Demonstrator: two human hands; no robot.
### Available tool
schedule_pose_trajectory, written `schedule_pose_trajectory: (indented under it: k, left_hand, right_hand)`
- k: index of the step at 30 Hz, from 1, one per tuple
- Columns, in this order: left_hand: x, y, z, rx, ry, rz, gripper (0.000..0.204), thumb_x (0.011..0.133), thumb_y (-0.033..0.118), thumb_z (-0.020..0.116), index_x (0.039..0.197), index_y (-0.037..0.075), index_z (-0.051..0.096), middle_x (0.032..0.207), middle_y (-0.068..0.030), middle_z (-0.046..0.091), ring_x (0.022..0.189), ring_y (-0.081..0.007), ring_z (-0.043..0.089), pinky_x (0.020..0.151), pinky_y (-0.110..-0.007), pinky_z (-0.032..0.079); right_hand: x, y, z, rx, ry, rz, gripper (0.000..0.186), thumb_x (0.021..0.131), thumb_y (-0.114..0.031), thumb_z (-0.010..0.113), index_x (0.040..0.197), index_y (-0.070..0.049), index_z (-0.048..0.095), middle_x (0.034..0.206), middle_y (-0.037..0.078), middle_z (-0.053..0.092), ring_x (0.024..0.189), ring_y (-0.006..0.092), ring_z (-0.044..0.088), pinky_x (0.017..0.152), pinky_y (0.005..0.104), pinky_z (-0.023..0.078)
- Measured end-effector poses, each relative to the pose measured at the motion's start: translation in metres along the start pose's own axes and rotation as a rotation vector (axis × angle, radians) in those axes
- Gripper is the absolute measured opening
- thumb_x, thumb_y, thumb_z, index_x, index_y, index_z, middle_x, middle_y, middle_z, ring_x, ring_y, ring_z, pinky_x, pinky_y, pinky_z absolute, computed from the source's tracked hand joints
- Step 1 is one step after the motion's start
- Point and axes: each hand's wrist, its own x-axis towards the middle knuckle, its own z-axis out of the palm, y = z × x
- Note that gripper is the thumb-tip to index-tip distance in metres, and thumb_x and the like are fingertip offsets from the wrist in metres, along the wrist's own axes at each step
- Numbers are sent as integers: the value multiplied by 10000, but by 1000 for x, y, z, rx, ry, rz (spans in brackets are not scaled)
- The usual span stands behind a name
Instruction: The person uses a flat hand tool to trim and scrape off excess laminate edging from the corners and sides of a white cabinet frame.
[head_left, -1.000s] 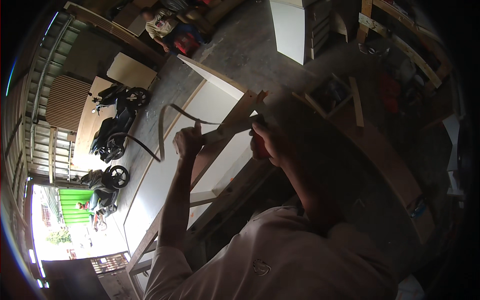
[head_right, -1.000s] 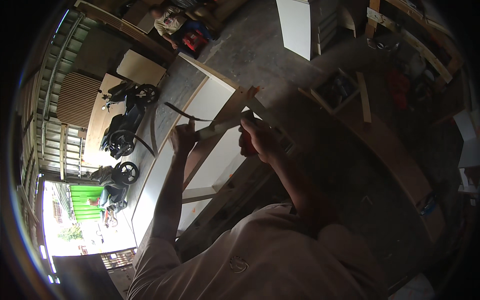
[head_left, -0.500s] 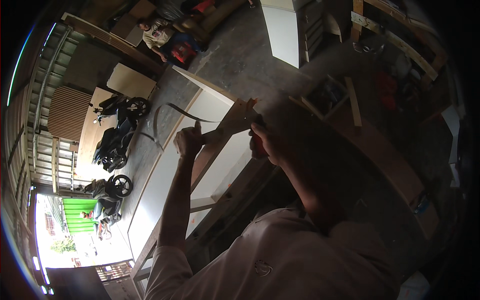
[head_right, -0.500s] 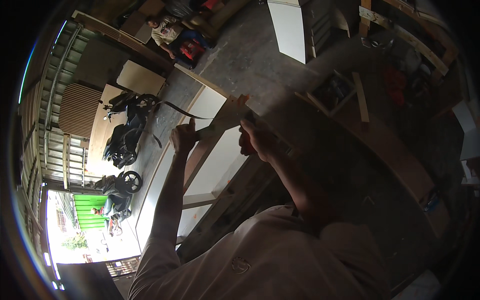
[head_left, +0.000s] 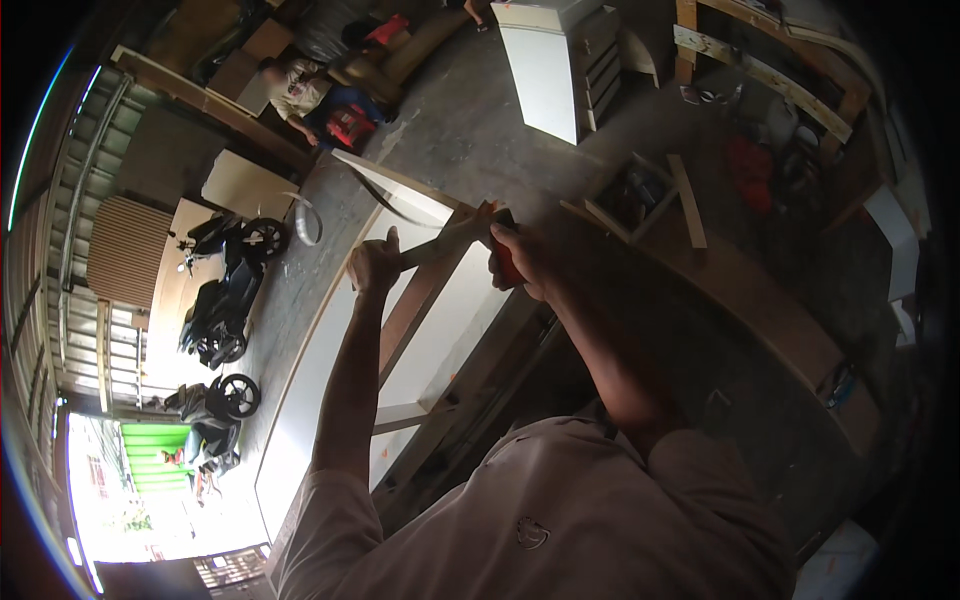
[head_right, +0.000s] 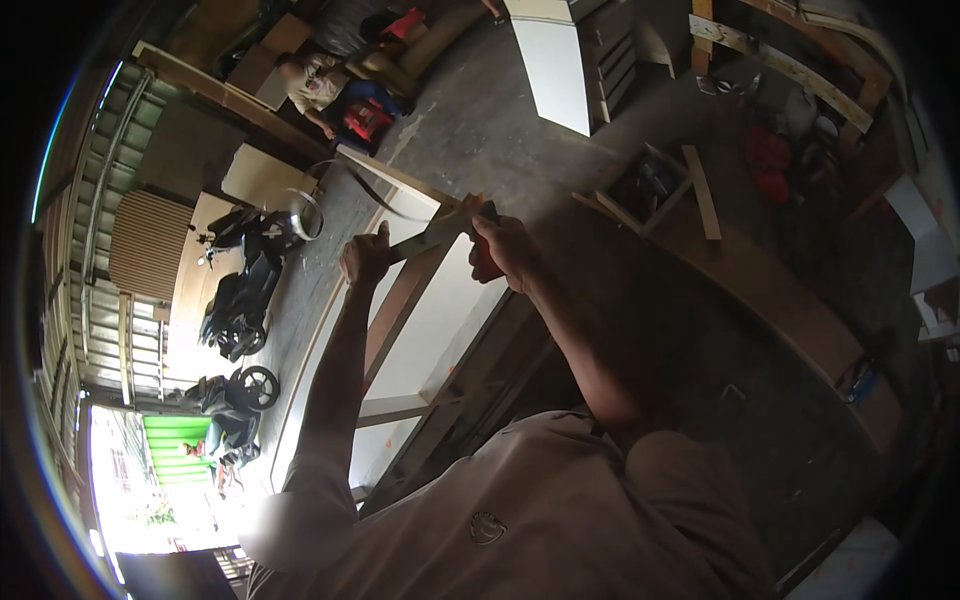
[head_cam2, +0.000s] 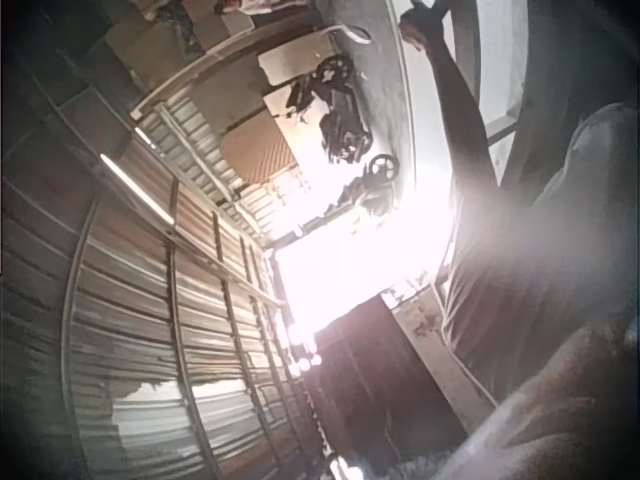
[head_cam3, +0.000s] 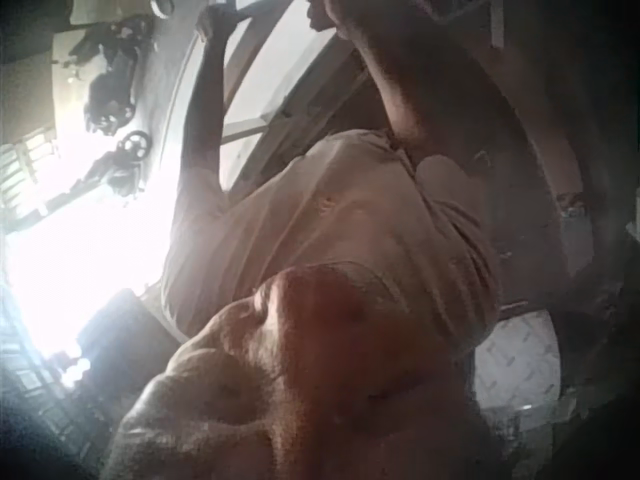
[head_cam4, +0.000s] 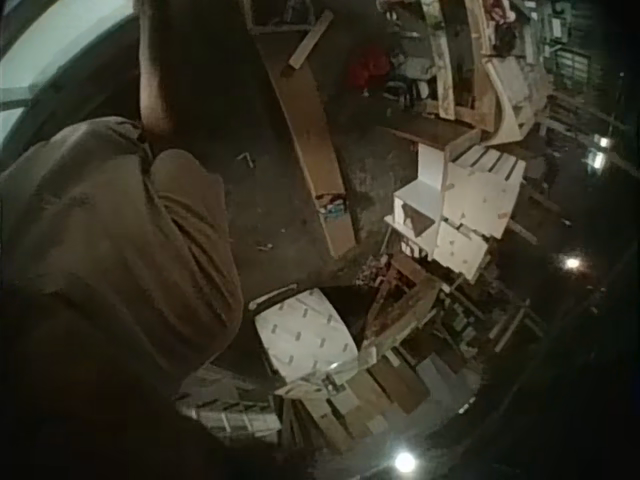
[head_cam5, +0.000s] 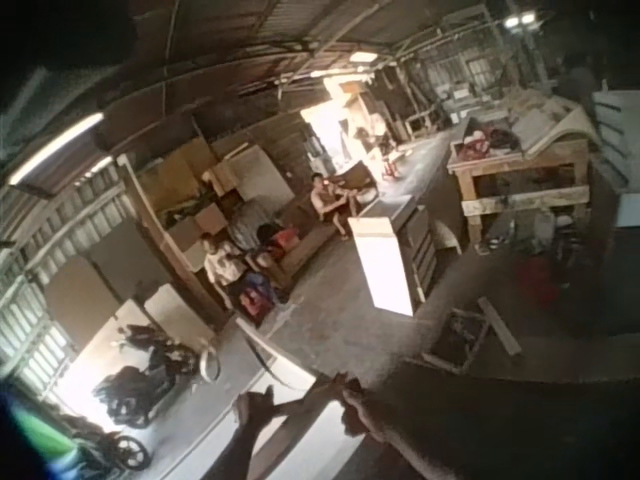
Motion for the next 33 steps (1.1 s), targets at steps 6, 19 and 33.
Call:
schedule_pose_trajectory:
  k: [6,19,33]
  left_hand:
    - [17,2,-4,65,89,13,659,972,599,473,762,55,780,773,-220,719,812,-414,720,778,-530,527]
    - [47,81,-93,-165,805,645,439,963,460,627,974,28,706,1001,-210,683,982,-419,661,856,-523,502]
    - [-18,95,11,-322,-73,309,853,832,562,779,1407,0,492,1080,-211,676,1073,-334,663,924,-450,516]
  right_hand:
    - [20,2,3,2,58,16,342,1048,-329,509,944,-10,576,666,102,628,489,220,634,429,359,529]
    - [18,-43,-86,475,16,-222,279,991,-364,657,994,-87,630,773,29,637,653,143,613,557,292,469]
    - [-95,-34,-269,113,503,-309,282,1001,-372,640,1108,-120,575,717,-28,530,620,85,520,576,249,409]
